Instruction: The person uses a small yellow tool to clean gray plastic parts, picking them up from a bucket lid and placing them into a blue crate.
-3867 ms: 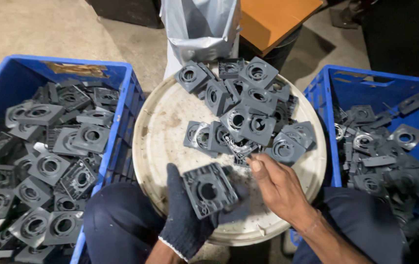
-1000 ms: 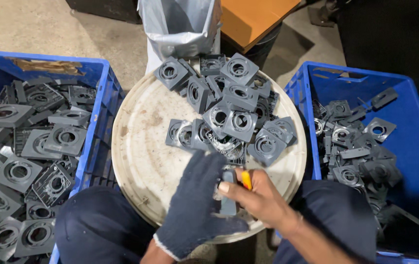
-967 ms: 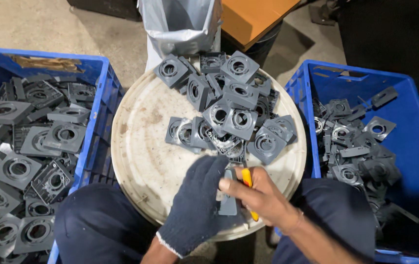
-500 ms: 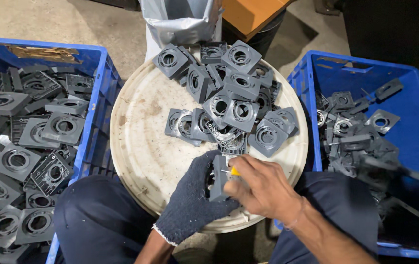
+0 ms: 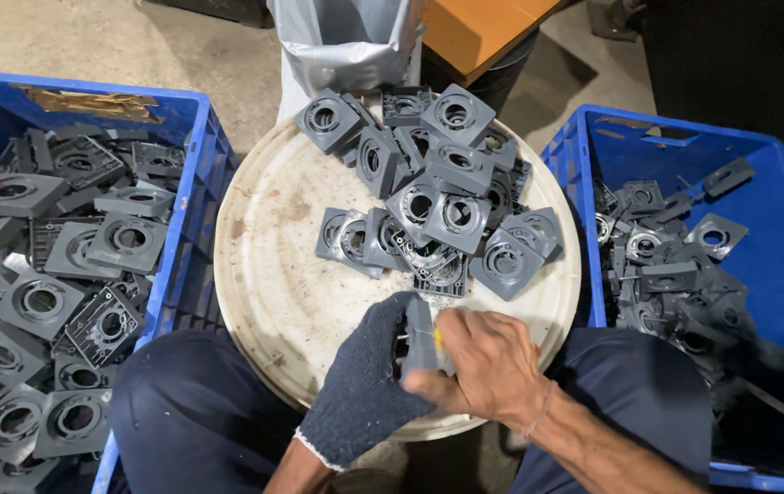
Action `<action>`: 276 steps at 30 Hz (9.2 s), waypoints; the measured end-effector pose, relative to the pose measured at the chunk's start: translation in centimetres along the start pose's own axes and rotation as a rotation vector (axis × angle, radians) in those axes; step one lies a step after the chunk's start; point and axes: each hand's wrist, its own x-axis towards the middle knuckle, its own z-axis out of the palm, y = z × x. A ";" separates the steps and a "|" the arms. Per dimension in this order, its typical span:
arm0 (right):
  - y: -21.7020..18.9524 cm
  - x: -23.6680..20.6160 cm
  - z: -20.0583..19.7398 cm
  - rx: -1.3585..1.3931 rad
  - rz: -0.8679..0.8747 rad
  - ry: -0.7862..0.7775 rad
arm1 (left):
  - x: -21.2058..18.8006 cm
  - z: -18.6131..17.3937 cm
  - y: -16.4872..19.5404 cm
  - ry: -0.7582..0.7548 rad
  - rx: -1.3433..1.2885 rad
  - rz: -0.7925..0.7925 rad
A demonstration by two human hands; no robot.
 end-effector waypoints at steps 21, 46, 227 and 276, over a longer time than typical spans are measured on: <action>3.0 1.7 -1.4 0.452 0.231 -0.091 | 1.3 -1.2 3.4 -0.190 -0.489 -0.506; 0.4 1.6 1.9 -0.120 0.046 -0.177 | 0.5 -3.1 1.6 0.236 -0.662 -0.555; 1.8 1.8 -1.7 0.224 0.155 -0.177 | 2.2 -3.7 5.0 0.213 -0.464 -0.506; 0.4 3.0 -3.0 0.487 0.311 0.065 | 2.7 -3.7 3.3 -0.051 0.363 -0.138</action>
